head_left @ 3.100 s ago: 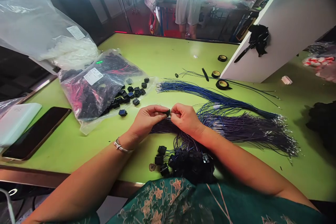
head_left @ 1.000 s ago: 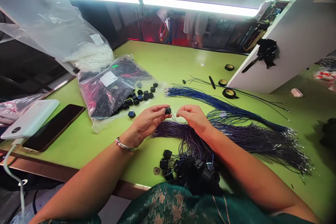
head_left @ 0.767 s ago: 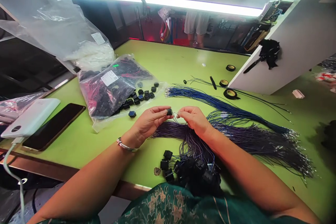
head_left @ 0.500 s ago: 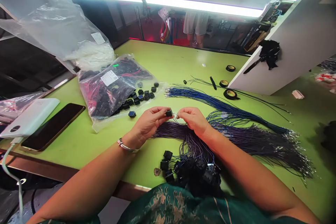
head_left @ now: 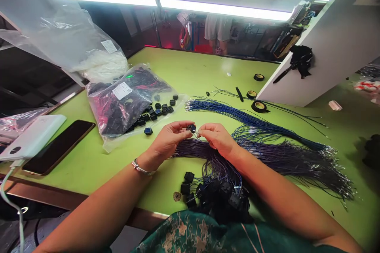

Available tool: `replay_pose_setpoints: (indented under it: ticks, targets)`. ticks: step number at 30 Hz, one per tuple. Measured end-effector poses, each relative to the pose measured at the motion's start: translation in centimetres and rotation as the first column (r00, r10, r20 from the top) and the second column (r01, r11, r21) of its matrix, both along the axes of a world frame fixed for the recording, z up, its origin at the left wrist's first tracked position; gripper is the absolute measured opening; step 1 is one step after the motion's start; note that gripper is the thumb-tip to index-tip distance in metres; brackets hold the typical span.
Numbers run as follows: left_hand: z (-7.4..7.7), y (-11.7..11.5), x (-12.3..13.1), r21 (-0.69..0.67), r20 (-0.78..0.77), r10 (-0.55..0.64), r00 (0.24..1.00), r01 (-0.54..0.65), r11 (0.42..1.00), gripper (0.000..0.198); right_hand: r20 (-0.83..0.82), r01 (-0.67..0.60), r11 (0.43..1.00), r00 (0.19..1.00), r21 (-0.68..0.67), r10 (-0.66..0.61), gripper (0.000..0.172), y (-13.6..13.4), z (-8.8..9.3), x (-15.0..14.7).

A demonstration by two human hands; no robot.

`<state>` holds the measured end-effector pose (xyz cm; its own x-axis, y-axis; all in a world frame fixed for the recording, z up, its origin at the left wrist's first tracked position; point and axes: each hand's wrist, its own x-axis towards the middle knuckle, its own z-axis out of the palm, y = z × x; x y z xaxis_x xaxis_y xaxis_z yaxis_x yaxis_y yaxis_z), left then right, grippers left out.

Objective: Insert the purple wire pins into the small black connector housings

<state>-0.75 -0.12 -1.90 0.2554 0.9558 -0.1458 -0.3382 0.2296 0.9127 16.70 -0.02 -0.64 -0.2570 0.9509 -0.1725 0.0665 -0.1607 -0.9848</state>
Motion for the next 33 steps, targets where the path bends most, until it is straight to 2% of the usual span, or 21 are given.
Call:
replay_pose_setpoints:
  ticks: [5, 12, 19, 25, 33]
  targets:
    - [-0.05, -0.1, 0.13, -0.006, -0.017, 0.027, 0.999, -0.027, 1.0, 0.038, 0.035, 0.024, 1.0, 0.999, 0.009, -0.025, 0.015, 0.18, -0.34, 0.06]
    - [0.24, -0.14, 0.17, -0.106, 0.077, 0.076, 0.994, -0.068, 0.992, 0.026, 0.05, 0.032, 0.999, 0.998, -0.001, -0.032, 0.013, 0.33, -0.46, 0.06]
    - [0.12, 0.22, -0.08, -0.204, 0.146, 0.024, 0.989, 0.006, 0.979, 0.019, -0.009, 0.022, 0.995, 1.0, -0.098, -0.023, 0.016, 0.25, -0.01, 0.19]
    - [-0.36, 0.28, -0.21, -0.183, 0.202, -0.009, 0.979, 0.047, 0.982, 0.019, -0.017, 0.01, 0.988, 1.0, -0.155, -0.013, 0.015, 0.04, 0.47, 0.14]
    - [-0.5, 0.31, -0.28, -0.151, 0.178, -0.039, 0.983, 0.066, 0.986, 0.02, -0.005, 0.008, 0.986, 1.0, -0.167, -0.009, 0.014, 0.06, 0.41, 0.16]
